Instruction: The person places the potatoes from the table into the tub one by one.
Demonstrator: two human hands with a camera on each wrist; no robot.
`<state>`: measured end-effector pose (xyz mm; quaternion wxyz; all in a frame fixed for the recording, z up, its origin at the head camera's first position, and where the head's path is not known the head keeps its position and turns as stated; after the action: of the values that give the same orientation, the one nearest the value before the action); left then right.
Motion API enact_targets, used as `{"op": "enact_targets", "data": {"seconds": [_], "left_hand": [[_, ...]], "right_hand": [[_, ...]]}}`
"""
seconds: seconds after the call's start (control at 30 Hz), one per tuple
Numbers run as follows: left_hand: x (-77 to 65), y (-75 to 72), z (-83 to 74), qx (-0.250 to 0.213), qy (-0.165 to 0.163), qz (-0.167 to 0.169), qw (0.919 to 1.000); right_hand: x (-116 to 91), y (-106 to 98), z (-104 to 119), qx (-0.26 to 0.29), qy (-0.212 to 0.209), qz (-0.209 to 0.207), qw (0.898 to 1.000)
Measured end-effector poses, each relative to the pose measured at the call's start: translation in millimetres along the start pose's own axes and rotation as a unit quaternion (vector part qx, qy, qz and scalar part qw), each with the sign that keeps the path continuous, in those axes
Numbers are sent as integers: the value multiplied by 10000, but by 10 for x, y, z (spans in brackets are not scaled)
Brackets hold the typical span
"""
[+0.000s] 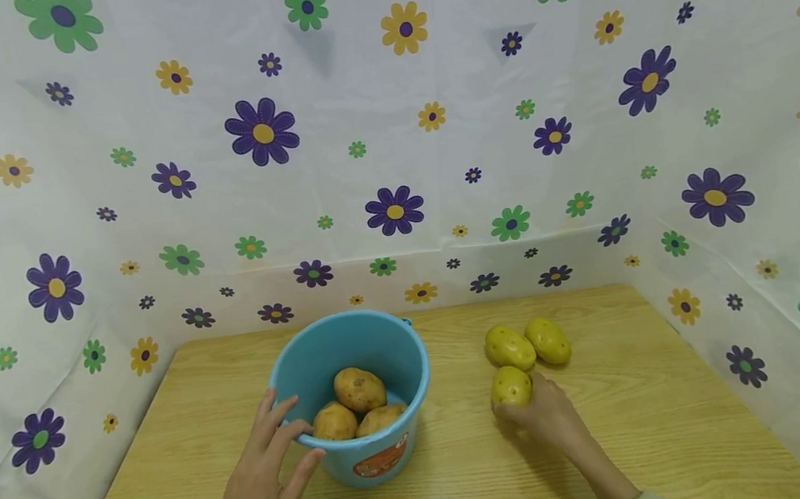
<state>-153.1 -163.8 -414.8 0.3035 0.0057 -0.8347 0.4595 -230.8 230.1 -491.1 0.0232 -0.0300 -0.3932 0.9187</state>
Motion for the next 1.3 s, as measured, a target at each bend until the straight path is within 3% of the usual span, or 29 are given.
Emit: {"op": "enact_targets", "data": {"seconds": [0.43,1.3], "left_hand": [[-2,-8,-14,-43,-5,-38,10000],[0,-18,-37,-32,65,-99,9999]], "right_hand": [[-38,-71,35,246,-127,12,9996],[-194,-430,591,464,-506,133,9975]]}}
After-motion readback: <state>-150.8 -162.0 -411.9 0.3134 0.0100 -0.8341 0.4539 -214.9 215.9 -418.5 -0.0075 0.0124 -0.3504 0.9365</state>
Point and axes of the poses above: each hand's wrist, its own x-axis towards the middle knuckle, its own y-axis out of the palm, z = x × y, the point moved 6 cm from there along x, towards the middle knuckle, and after that the axes turned 3 degrees about z, right-handed, at the moved point
